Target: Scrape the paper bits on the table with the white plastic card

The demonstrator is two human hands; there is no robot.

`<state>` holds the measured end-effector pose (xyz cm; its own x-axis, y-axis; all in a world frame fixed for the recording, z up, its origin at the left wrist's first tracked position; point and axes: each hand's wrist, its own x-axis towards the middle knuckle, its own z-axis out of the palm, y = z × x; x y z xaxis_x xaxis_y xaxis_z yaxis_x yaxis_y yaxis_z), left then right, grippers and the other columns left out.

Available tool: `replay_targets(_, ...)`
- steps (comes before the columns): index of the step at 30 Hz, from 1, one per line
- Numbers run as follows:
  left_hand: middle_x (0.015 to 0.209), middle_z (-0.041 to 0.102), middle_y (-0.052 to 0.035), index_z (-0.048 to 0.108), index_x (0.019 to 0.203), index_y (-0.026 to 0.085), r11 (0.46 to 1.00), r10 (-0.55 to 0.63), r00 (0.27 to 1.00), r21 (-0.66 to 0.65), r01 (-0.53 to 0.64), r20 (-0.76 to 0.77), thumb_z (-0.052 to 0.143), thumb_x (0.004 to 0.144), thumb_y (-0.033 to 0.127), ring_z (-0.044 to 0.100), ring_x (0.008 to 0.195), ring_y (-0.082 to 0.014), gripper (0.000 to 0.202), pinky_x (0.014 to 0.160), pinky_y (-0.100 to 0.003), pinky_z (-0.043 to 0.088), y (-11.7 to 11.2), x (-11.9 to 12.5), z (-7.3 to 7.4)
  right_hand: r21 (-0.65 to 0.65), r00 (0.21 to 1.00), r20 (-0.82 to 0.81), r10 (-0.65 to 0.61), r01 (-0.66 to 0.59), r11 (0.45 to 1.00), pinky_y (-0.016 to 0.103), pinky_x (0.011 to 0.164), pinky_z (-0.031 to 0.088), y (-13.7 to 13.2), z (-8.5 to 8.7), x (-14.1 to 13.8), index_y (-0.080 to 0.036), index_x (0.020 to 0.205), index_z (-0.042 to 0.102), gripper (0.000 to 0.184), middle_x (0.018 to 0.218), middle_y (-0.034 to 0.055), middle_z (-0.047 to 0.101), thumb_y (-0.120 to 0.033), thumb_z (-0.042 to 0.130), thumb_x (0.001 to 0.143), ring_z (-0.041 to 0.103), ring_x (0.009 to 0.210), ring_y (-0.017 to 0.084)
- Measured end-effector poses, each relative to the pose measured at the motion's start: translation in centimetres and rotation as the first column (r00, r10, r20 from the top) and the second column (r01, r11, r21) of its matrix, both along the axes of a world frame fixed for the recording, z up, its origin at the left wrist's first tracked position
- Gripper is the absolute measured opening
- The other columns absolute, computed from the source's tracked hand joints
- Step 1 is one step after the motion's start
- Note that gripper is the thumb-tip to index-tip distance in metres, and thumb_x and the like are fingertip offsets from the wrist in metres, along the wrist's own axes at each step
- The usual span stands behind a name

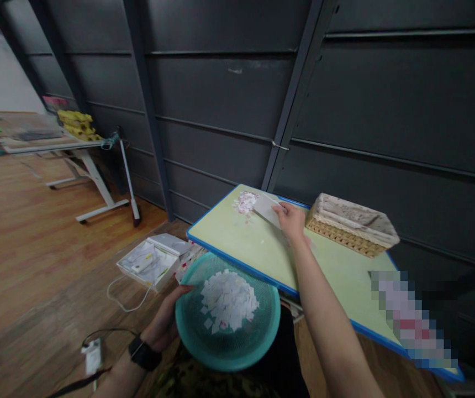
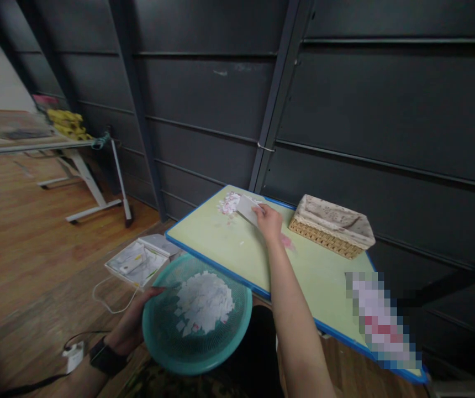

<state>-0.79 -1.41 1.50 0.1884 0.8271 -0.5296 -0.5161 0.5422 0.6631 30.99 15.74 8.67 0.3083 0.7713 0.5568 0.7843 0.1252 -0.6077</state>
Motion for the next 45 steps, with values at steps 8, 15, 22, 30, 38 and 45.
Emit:
replay_targets(8,0.055,0.071,-0.0031,0.064,0.068,0.013,0.999,-0.037,0.999,-0.01,0.037,0.019,0.061,0.076,0.02,0.064,0.048,-0.0141,0.011,0.05,-0.024,0.052,-0.2,0.3,-0.1,-0.102,0.981,-0.189,0.049,-0.069,0.992,0.028,0.057,0.038,-1.1,1.5,2.8,-0.012,0.073,0.072,0.037,0.068,0.0077,0.067,-0.044,0.06,0.061,0.057,0.063,0.021)
replay_targets(15,0.06,0.073,-0.0049,0.064,0.072,0.012,0.999,-0.022,1.0,-0.03,0.022,-0.002,0.06,0.076,0.018,0.066,0.051,-0.0157,0.008,0.054,-0.027,0.054,-0.2,0.7,0.7,-0.302,0.933,-0.345,0.097,-0.208,0.93,0.025,0.046,0.027,-2.4,2.2,5.0,-0.012,0.061,0.067,0.03,0.052,0.0019,0.057,-0.038,0.067,0.049,0.045,0.049,0.013)
replay_targets(22,0.06,0.074,-0.0057,0.064,0.074,0.012,0.999,-0.002,0.999,-0.037,0.001,-0.042,0.056,0.078,0.016,0.065,0.049,-0.0161,0.01,0.052,-0.027,0.054,-0.2,1.0,1.0,-0.325,0.912,-0.387,0.138,-0.274,0.905,0.025,0.043,0.025,-2.8,2.3,4.4,-0.012,0.061,0.067,0.028,0.051,0.0018,0.056,-0.038,0.067,0.049,0.044,0.047,0.012)
replay_targets(30,0.058,0.073,-0.0052,0.064,0.071,0.012,1.0,-0.026,0.999,-0.019,0.026,-0.043,0.056,0.079,0.017,0.065,0.049,-0.0155,0.011,0.055,-0.027,0.054,-0.1,0.8,0.8,-0.333,0.937,-0.33,0.115,-0.23,0.915,0.024,0.044,0.025,-2.9,2.4,4.2,-0.011,0.059,0.066,0.025,0.05,0.0008,0.054,-0.035,0.066,0.05,0.043,0.048,0.011)
replay_targets(38,0.058,0.073,-0.0062,0.064,0.072,0.011,0.999,-0.004,0.999,-0.047,0.002,-0.035,0.054,0.078,0.014,0.064,0.048,-0.0157,0.012,0.05,-0.027,0.053,-0.2,1.1,1.6,-0.403,0.826,-0.488,0.282,-0.5,0.767,0.023,0.042,0.025,-3.0,2.2,0.9,-0.013,0.06,0.064,0.027,0.048,-0.0004,0.053,-0.037,0.071,0.05,0.043,0.044,0.011)
replay_targets(45,0.054,0.071,-0.0036,0.064,0.068,0.013,0.999,-0.009,0.999,-0.039,0.007,-0.044,0.055,0.079,0.016,0.063,0.046,-0.0146,0.015,0.05,-0.026,0.053,-0.3,0.9,1.4,-0.337,0.682,-0.504,0.529,-0.72,0.607,0.022,0.046,0.026,-2.1,1.6,-1.1,-0.012,0.064,0.067,0.033,0.053,-0.0023,0.054,-0.042,0.075,0.053,0.041,0.048,0.008)
